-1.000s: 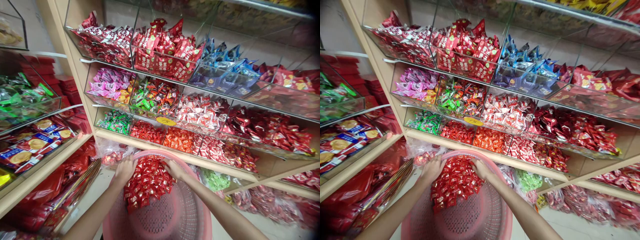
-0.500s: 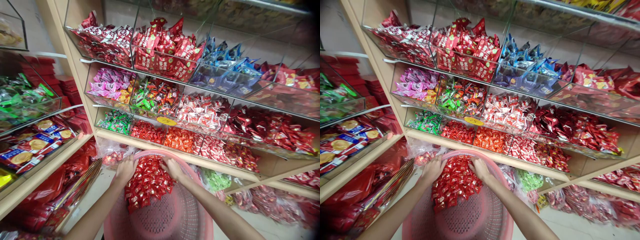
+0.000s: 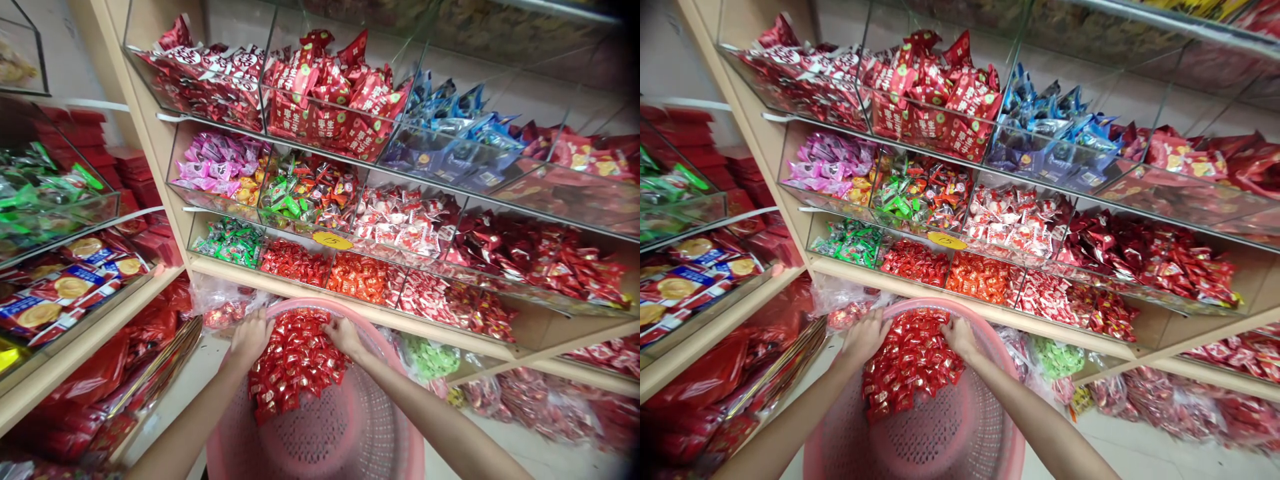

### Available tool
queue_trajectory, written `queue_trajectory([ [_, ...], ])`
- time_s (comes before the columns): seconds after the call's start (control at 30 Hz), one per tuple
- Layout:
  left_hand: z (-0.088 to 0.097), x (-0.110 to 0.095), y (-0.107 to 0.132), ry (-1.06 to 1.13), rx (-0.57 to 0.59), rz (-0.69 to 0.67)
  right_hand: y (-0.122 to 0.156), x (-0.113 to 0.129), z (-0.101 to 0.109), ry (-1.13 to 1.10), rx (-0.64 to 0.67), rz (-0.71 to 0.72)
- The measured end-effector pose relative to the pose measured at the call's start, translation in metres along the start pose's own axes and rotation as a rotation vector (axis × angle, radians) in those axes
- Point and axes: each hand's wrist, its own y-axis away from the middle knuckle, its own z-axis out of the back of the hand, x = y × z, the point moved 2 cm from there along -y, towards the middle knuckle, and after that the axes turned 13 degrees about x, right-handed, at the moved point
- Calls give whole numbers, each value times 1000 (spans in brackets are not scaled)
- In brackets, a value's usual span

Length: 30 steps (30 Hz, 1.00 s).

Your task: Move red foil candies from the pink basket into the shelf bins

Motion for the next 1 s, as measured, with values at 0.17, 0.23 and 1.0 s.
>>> queue_trajectory([
  [0.17, -2, 0, -1, -4, 11, 2, 0, 6, -2, 55, 15, -69],
  [0.23, -2, 0, -1, -7, 12, 2, 1, 10, -5, 80, 38, -84],
  [1.0, 1, 0, 0, 28, 38, 18, -59, 158, 69, 940, -260, 138],
])
